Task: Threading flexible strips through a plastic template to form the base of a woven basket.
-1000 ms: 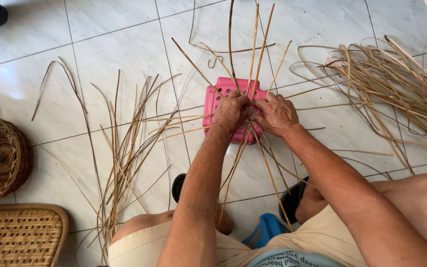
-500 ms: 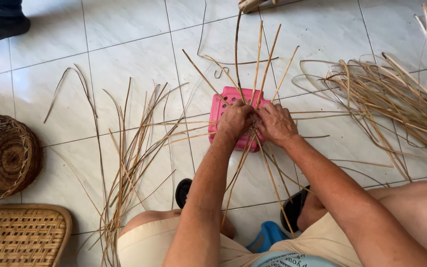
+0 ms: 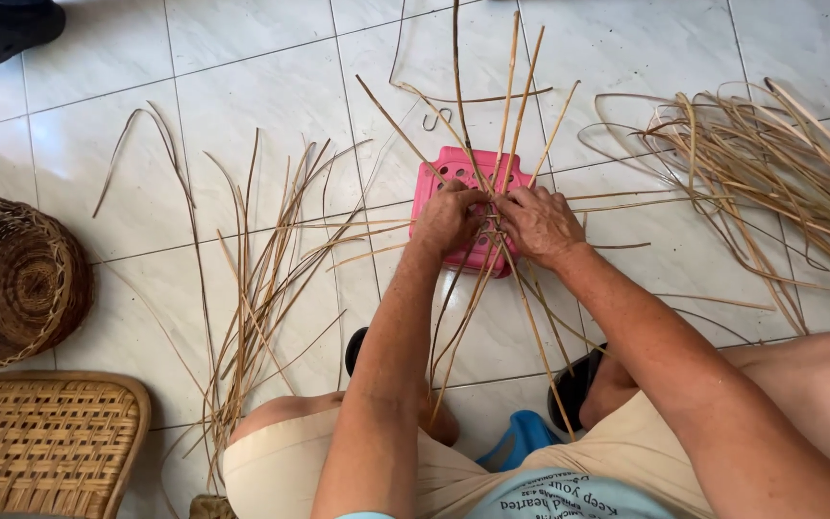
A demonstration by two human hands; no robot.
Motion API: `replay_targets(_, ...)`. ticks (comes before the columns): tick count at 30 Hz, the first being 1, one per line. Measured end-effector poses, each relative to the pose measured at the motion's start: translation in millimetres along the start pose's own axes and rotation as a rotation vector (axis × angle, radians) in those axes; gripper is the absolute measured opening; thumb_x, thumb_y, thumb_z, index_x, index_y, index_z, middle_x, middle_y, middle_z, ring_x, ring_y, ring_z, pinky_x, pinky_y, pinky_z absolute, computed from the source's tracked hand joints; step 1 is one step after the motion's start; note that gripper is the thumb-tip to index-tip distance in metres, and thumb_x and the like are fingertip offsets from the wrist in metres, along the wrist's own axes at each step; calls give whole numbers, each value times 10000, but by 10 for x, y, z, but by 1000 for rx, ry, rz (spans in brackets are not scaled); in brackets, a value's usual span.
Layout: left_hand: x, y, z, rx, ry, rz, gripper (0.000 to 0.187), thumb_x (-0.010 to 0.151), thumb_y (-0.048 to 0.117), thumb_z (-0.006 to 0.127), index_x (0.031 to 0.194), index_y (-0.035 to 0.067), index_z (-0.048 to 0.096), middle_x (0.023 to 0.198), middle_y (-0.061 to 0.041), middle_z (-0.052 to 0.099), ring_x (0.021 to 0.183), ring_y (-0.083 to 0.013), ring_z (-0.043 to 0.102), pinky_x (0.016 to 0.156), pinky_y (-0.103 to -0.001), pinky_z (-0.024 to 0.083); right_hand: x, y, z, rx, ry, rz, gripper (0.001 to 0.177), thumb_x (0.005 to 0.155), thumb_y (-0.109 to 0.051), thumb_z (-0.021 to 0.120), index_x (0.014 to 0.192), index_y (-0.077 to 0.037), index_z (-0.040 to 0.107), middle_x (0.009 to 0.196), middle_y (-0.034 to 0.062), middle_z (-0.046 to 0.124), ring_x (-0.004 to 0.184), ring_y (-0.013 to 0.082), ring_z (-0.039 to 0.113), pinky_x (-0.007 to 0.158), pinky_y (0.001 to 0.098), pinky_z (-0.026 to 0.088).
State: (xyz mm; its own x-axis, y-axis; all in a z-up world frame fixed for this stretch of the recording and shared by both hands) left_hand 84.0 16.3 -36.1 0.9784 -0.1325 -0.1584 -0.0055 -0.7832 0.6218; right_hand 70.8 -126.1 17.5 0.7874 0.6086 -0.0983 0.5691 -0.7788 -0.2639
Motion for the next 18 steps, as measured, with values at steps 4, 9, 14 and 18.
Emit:
replay_targets(4, -54, 93, -142, 27, -68, -10, 353, 835, 217, 785, 1147, 377, 739, 1159, -23, 645, 1152, -306, 696, 1016, -458, 595, 42, 49, 101, 25, -79, 34, 429, 1004, -345, 596, 1431, -307, 584, 1244, 1, 586, 1170, 338, 597, 969, 531, 513)
replay_targets(9, -33, 104, -140, 28, -139, -25, 472, 761, 214, 846, 1183, 391, 728, 1210, -23, 634, 1179, -298, 688, 1066, -475, 571, 25, 37, 81, 66, -118, 82, 512, 949, -413, 663, 1445, -327, 572, 1328, 0, 555, 1228, 351, 563, 998, 554, 500)
replay_targets(14, -66, 130, -157, 33, -166, -29, 525, 753, 225, 868, 1221, 402, 711, 1230, -12, 623, 1191, -290, 685, 1070, -467, 572, 58, 91, 114, 76, -151, 98, 505, 945, -396, 669, 1440, -340, 584, 1348, -2, 556, 1253, 347, 553, 1016, 553, 497)
replay_targets(18, -75, 123, -147, 62, -185, -30, 556, 754, 236, 881, 1245, 418, 694, 1253, -7, 608, 1200, -295, 678, 1073, -464, 569, 54, 119, 130, 77, -142, 111, 503, 926, -378, 692, 1420, -351, 604, 1332, -10, 557, 1249, 342, 557, 1005, 553, 505)
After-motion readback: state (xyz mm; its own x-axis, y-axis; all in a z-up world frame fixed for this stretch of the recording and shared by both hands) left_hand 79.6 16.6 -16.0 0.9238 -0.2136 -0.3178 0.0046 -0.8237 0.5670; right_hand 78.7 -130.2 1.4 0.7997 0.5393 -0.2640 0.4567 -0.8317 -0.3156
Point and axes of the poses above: each hand's wrist, its own x-axis towards the middle knuckle, its own z-axis out of the palm, y = z × x, the point moved 10 cm from there along x, towards the middle knuckle
